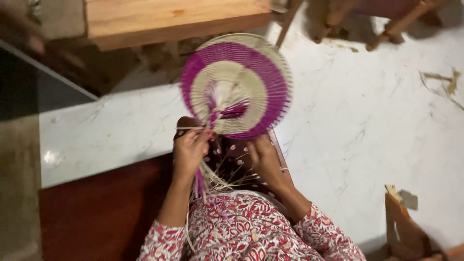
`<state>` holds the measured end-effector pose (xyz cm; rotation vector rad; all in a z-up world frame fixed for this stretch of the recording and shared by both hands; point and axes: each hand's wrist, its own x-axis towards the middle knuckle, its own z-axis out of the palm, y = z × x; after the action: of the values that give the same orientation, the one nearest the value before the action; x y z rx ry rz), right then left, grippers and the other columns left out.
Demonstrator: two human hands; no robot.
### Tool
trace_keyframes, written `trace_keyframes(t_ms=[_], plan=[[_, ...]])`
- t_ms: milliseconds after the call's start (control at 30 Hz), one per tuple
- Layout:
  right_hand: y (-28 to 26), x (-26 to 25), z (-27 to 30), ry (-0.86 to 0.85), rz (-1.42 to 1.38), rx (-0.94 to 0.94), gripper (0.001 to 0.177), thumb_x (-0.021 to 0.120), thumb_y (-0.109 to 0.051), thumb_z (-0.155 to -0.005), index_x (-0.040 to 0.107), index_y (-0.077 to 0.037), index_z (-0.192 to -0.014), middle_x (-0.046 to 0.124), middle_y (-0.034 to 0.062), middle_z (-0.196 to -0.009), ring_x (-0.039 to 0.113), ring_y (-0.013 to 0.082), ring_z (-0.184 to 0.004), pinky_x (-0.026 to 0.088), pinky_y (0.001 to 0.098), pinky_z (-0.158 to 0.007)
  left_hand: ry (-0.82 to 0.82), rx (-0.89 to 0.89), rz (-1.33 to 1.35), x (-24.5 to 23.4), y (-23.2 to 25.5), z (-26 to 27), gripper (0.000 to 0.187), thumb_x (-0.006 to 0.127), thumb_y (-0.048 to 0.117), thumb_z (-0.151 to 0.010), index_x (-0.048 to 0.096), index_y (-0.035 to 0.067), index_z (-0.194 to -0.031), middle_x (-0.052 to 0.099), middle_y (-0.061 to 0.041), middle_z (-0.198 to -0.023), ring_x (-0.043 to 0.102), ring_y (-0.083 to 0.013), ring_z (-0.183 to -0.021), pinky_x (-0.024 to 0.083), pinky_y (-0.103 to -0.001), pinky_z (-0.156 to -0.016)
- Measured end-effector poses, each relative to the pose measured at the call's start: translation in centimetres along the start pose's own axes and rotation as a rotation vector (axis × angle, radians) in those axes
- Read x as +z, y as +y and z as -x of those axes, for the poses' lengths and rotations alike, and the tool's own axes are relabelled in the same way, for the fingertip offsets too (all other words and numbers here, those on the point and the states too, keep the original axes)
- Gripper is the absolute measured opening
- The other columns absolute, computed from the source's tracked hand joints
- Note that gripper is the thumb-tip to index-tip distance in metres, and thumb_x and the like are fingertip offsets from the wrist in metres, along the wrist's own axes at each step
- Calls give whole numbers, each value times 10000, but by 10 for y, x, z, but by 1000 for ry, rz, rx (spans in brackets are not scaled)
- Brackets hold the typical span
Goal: Weaving a decorative hand fan using dried plant fibers, focusing on the handle and base construction.
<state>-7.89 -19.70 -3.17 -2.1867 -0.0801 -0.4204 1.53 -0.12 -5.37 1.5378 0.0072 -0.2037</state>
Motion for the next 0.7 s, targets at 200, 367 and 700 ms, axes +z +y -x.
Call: trace_keyframes(t_ms=[200,367,700], plan=[[192,35,34,53,-54,94,201,556,42,-874,700,-39,-989,690,181,-886,664,369,-918,470,533,-915,-55,30,10,32,28,14,118,777,183,-914,788,67,-903,579,-40,-438,471,-82,-356,430,-213,-384],[83,24,-1,-79,43,246,83,607,-60,-893,684,-33,-905,680,223,-806,664,391,-821,462,569,-854,-77,31,76,36,17,15,176,797,184,-901,766,11,-909,552,-50,-431,474,-70,-377,424,-202,-414],[95,45,6,-164,729,-291,217,582,-272,-1013,773,-174,-983,731,143,-782,722,326,-877,482,480,-951,-126,3,74,38,-6,18,306,816,163,-889,718,-100,-1012,618,-117,-609,565,-120,-390,505,-263,-420]])
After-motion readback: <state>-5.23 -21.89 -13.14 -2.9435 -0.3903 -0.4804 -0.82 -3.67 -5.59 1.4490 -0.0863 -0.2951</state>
